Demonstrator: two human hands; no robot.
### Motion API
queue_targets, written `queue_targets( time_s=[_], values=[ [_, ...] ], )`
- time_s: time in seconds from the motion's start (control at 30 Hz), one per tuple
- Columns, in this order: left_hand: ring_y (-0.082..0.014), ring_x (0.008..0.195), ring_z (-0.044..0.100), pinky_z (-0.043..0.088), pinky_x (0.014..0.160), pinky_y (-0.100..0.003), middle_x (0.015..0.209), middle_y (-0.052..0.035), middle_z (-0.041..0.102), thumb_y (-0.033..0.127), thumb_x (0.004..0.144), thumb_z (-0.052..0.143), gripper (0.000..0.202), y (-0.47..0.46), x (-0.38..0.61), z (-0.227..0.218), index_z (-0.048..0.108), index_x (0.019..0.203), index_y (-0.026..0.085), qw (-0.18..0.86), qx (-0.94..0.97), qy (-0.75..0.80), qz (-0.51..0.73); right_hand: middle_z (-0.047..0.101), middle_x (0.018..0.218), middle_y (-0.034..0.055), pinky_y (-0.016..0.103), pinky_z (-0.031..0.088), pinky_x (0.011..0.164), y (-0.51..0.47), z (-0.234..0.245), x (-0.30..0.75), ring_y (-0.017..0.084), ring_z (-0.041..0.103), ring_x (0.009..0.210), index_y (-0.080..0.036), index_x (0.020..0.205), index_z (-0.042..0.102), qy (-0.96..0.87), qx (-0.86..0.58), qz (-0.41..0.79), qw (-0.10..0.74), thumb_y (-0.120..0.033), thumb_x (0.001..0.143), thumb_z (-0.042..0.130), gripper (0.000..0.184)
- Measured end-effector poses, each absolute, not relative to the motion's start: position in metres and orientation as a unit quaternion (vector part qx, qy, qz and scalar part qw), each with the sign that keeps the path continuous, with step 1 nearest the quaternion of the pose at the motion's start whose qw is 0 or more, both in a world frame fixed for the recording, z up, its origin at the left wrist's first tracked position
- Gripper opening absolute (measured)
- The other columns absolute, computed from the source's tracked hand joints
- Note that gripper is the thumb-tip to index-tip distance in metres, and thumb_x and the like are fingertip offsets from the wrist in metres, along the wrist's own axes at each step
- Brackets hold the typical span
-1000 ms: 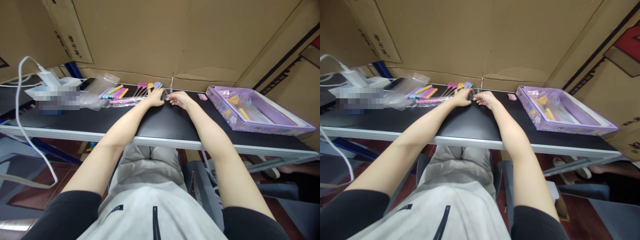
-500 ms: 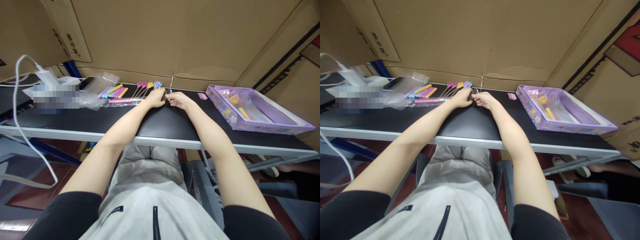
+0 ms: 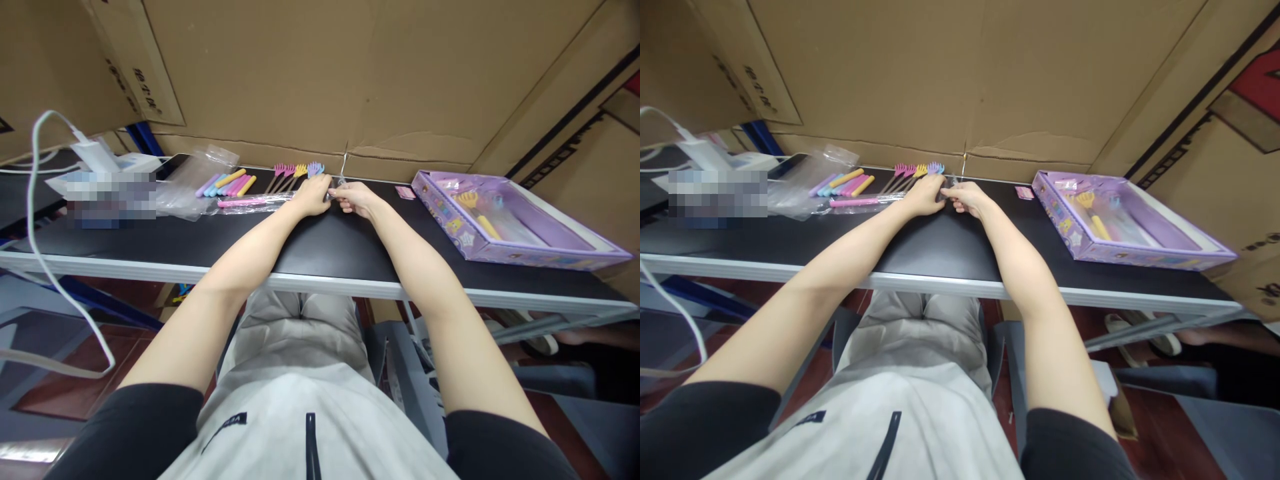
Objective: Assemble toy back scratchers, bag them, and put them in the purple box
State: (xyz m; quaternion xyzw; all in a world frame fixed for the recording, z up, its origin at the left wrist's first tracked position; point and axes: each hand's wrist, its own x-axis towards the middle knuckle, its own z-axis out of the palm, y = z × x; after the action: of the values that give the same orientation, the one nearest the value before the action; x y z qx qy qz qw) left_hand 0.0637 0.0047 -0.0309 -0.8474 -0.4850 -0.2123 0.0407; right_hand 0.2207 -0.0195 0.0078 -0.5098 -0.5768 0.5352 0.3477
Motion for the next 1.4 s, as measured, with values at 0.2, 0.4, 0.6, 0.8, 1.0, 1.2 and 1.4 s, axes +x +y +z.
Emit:
queue_targets(
  time_s=[0.2, 0.4, 0.6, 0.8, 1.0, 1.2, 1.4],
  values=[
    [-0.0383, 0.134, 0.061, 0.049, 0.114, -0.051, 0.139, -0.0220, 0.066, 0.016, 0.087, 0.061, 0.049, 0.000, 0.066, -0.028, 0.058, 0.136, 0.014, 0.030, -0.843, -0.492, -0.216, 0.038, 0.045, -0.0086, 0.015, 0.021, 0.036, -0.015, 0.006, 0.219, 0.003, 0.029, 0.038, -0.021, 0.064, 0.043, -0.576, -0.540, 0.505, 0.350, -0.006, 0.092, 0.076, 0.046],
    [-0.0398, 0.136, 0.060, 0.047, 0.114, -0.050, 0.141, -0.0253, 0.065, 0.015, 0.089, 0.058, 0.050, -0.005, 0.067, -0.024, 0.056, 0.139, 0.009, 0.019, -0.833, -0.512, -0.211, 0.037, 0.045, -0.0091, 0.016, 0.020, 0.035, -0.009, 0.001, 0.220, 0.003, 0.029, 0.039, -0.022, 0.066, 0.043, -0.588, -0.540, 0.486, 0.355, -0.016, 0.091, 0.083, 0.048],
    [-0.0404, 0.137, 0.060, 0.047, 0.112, -0.051, 0.141, -0.0247, 0.066, 0.015, 0.091, 0.056, 0.049, -0.007, 0.066, -0.023, 0.057, 0.139, 0.009, 0.026, -0.828, -0.520, -0.211, 0.041, 0.049, -0.0080, 0.017, 0.020, 0.035, -0.015, 0.005, 0.221, 0.003, 0.029, 0.040, -0.022, 0.065, 0.043, -0.593, -0.539, 0.482, 0.354, -0.040, 0.086, 0.091, 0.056],
    [-0.0416, 0.137, 0.061, 0.049, 0.112, -0.052, 0.139, -0.0242, 0.068, 0.015, 0.086, 0.061, 0.053, -0.002, 0.062, -0.025, 0.058, 0.139, 0.010, 0.036, -0.820, -0.530, -0.215, 0.055, 0.063, -0.0029, 0.019, 0.034, 0.043, 0.000, 0.016, 0.257, 0.006, 0.041, 0.048, -0.017, 0.075, 0.056, -0.586, -0.606, 0.374, 0.386, -0.028, 0.097, 0.079, 0.033],
    [-0.0410, 0.136, 0.061, 0.049, 0.112, -0.052, 0.141, -0.0254, 0.067, 0.015, 0.088, 0.060, 0.052, -0.003, 0.061, -0.023, 0.058, 0.139, 0.008, 0.040, -0.816, -0.541, -0.199, 0.072, 0.124, 0.0260, 0.042, 0.053, 0.110, 0.017, 0.002, 0.344, 0.031, 0.071, 0.122, -0.005, 0.115, 0.074, -0.491, -0.802, 0.031, 0.339, -0.017, 0.097, 0.071, 0.022],
    [-0.0395, 0.135, 0.062, 0.050, 0.111, -0.051, 0.140, -0.0227, 0.069, 0.016, 0.086, 0.061, 0.053, -0.001, 0.061, -0.025, 0.059, 0.139, 0.011, 0.049, -0.815, -0.542, -0.199, 0.064, 0.141, 0.0366, 0.050, 0.044, 0.123, 0.021, -0.014, 0.363, 0.041, 0.064, 0.139, 0.004, 0.137, 0.068, -0.461, -0.838, -0.005, 0.291, -0.028, 0.099, 0.072, 0.050],
    [-0.0405, 0.135, 0.062, 0.050, 0.112, -0.051, 0.140, -0.0252, 0.068, 0.016, 0.089, 0.060, 0.050, -0.003, 0.061, -0.023, 0.058, 0.139, 0.007, 0.047, -0.818, -0.541, -0.193, 0.065, 0.143, 0.0355, 0.052, 0.041, 0.126, 0.027, -0.014, 0.358, 0.040, 0.065, 0.138, 0.003, 0.138, 0.068, -0.464, -0.846, -0.010, 0.263, -0.035, 0.098, 0.075, 0.056]
  ],
)
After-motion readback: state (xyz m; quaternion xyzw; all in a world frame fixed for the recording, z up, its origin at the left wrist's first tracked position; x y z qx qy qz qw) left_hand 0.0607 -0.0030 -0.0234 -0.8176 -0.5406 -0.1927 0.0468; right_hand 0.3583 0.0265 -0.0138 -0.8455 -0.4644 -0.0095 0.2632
